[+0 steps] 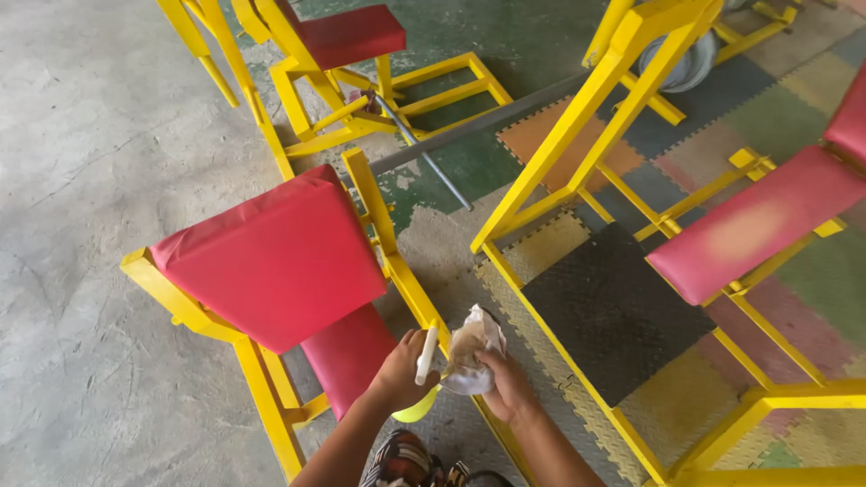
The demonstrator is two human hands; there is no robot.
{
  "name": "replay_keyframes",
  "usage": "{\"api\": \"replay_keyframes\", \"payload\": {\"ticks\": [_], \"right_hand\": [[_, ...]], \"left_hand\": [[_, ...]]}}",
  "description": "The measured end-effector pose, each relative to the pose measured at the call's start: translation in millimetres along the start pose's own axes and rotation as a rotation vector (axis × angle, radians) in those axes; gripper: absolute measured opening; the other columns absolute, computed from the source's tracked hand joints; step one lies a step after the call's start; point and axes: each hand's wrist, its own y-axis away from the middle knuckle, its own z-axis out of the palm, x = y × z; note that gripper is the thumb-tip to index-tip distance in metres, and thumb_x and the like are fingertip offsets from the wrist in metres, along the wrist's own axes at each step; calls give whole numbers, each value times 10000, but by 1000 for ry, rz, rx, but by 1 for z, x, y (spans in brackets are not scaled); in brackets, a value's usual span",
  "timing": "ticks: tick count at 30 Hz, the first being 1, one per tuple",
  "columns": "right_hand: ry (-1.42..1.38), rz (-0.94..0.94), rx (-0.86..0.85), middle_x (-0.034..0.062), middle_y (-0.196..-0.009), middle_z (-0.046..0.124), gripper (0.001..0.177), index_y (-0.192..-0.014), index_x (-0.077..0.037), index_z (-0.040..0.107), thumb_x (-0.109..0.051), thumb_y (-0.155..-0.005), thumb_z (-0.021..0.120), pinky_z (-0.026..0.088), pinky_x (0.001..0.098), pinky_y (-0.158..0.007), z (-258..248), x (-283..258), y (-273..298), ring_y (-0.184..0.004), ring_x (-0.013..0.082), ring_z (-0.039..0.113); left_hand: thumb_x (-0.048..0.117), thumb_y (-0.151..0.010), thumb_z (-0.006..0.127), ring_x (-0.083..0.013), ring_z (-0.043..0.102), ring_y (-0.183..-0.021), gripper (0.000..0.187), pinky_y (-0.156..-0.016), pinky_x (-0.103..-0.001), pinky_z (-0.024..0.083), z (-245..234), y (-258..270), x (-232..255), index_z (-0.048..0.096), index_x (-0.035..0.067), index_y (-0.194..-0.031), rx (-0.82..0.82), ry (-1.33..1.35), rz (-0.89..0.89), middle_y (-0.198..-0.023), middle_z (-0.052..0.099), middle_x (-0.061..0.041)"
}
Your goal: Cleaning various yellow gym machines and padded benches using a spray bottle and a cloth.
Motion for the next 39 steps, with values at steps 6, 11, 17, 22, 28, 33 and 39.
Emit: {"api": "replay_keyframes", "payload": {"ticks": [6,11,17,22,28,33,39], "right_hand": [[-118,-6,-1,139,-1242,661,407,-1356,-53,558,-184,-971,544,567,426,-931,-18,-5,-50,-1091,267,665],[-232,-51,65,91,-1241,684,428,-1359,-85,567,-246,-963,555,529,445,-972,-2,-7,-78,-1115,251,659],[-235,-67,101,107,-1273,687,476,-1381,-75,568,-289,-956,560,524,458,-998,37,-25,-134,-1145,267,663],[-239,-74,153,115,-1303,682,509,-1406,-67,552,-300,-954,555,527,454,-1006,55,-58,-139,-1162,273,661],[-301,-261,4,99,-1282,664,535,-1433,-105,499,-307,-944,583,517,488,-993,97,-109,-127,-1144,281,647],[-298,-392,-41,100,-1311,649,496,-1450,-91,484,-297,-999,520,502,483,-1038,121,-142,-124,-1190,270,634],[-351,-315,52,151,-1387,593,486,-1475,-62,447,-277,-1056,326,472,513,-1080,93,-166,-147,-1260,304,595]], "left_hand": [[204,-790,750,-395,685,-1066,672,-903,-438,563,-27,-51,42,455,63,-1377,-156,119,-314,-1115,686,-193],[207,-811,761,-388,690,-1095,681,-901,-439,566,-18,-78,-3,439,84,-1398,-200,173,-247,-1134,703,-202],[167,-802,745,-387,661,-1160,757,-954,-437,548,-62,-133,-36,405,92,-1474,-341,121,-161,-1217,686,-204],[133,-755,738,-396,600,-1253,808,-1035,-436,503,-70,-167,-55,400,68,-1486,-371,184,-106,-1320,627,-220],[106,-751,764,-449,475,-1350,631,-1108,-454,448,-86,-210,-44,550,34,-1340,-242,107,174,-1397,533,-269],[127,-773,749,-456,536,-1285,547,-1084,-473,467,-105,-238,-17,598,43,-1292,-183,80,266,-1367,602,-240],[183,-739,758,-433,631,-1141,555,-996,-459,517,-110,-258,-9,604,43,-1254,-172,82,101,-1171,682,-230]]}}
